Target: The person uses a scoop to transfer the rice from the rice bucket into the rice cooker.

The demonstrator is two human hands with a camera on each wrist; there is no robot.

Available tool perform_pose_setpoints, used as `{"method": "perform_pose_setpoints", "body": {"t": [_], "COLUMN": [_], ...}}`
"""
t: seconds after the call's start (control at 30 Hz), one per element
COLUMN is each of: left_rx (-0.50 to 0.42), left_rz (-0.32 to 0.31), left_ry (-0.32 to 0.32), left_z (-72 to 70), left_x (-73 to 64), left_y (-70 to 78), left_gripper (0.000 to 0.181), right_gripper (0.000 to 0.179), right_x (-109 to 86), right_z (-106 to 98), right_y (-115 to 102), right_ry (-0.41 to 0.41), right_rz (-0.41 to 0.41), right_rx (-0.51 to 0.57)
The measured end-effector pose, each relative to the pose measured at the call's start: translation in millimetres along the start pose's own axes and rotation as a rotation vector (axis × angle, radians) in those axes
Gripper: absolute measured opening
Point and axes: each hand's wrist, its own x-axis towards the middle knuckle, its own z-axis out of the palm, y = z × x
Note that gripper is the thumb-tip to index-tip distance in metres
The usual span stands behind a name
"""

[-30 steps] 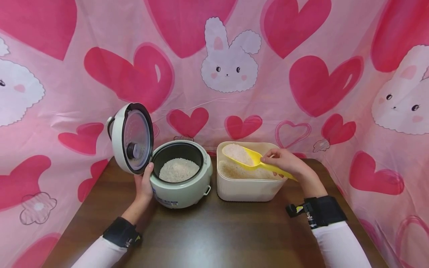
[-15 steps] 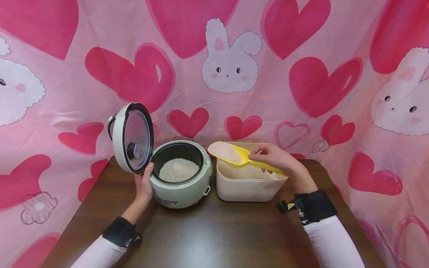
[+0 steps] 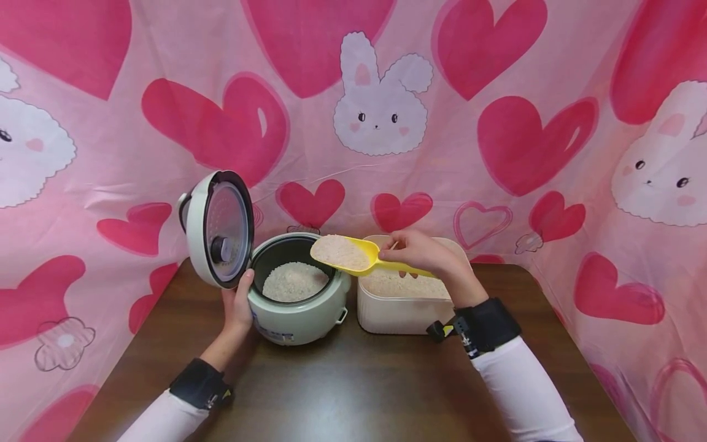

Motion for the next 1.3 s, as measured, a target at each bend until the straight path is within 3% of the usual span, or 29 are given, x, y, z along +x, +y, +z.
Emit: {"method": "perform_pose_setpoints", "body": {"t": [0.17, 0.67, 1.3], "left_rx": [0.001, -0.001, -0.004], "left_rz": [-0.012, 0.041, 0.013], "left_ry": [-0.005, 0.007, 0.02], "left_z": [0.2, 0.6, 2.6], "left_x": [-1.4, 1.0, 3.6], "left_y": [-1.1, -4.5, -1.7], "left_gripper": [0.051, 0.051, 0.05], "right_gripper": [0.03, 0.022, 0.023], "right_x": [5.9, 24.2, 34.4], "right_z": [6.1, 11.4, 14.1], "right_y": [-12.0, -48.9, -58.8], "right_ry": [-0.013, 0.044, 0.087], "right_rz": [-0.011, 0.019, 0.002], "right_rx": [-0.033, -0.181, -0.27]}}
